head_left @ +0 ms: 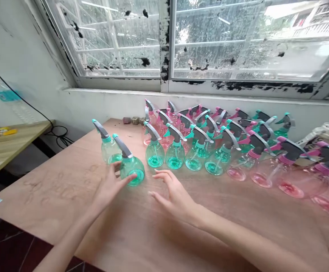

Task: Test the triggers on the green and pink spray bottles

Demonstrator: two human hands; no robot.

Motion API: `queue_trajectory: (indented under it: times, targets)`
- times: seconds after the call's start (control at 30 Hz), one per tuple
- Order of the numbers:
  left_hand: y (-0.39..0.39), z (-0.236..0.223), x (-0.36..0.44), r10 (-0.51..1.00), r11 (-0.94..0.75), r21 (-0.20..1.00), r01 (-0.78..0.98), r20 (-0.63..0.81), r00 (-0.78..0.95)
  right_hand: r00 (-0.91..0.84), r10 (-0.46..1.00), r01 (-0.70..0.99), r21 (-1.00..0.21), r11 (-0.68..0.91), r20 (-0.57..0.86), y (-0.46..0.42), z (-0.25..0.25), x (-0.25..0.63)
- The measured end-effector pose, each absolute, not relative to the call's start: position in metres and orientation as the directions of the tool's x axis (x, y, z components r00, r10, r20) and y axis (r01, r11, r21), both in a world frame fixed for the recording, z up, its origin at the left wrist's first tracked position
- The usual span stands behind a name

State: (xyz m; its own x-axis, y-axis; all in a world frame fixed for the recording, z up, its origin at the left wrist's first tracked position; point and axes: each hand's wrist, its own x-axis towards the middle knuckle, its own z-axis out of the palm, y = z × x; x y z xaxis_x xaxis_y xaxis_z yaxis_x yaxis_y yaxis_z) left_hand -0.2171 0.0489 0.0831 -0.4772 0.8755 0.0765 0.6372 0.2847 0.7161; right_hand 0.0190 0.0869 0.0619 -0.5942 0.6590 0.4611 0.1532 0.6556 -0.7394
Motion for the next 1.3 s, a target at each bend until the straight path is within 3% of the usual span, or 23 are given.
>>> queue_trajectory:
  times: [0.27,0.37,0.6,0.93,1.07,1.3]
  targets:
    - [0.091,0.103,-0.229,0.906,0.290,0.326,0.900,0.210,-0.368,-0.660,0.691,0.334,-0.709,0.621,0.294,0.092,0.053,0.067]
    - [0.100,0.112,-0.224,0.907,0.314,0.279,0.907,0.196,-0.374,-0.642,0.723,0.404,-0.689,0.602,0.255,0.102,0.062,0.070]
    - [0.114,0.116,-0.224,0.902,0.365,0.149,0.919,0.190,-0.389,-0.510,0.799,0.512,-0.635,0.579,0.318,0.145,0.097,0.046]
    - [0.094,0.116,-0.218,0.890,0.367,0.135,0.920,0.235,-0.390,-0.422,0.833,0.576,-0.604,0.551,0.358,0.159,0.102,-0.020]
    - [0.066,0.099,-0.209,0.892,0.311,0.223,0.924,0.267,-0.364,-0.382,0.869,0.627,-0.603,0.493,0.314,0.167,0.102,-0.036]
    - [0.037,0.079,-0.196,0.957,0.179,0.368,0.912,0.151,-0.249,-0.371,0.892,0.697,-0.558,0.451,0.258,0.160,0.105,-0.041]
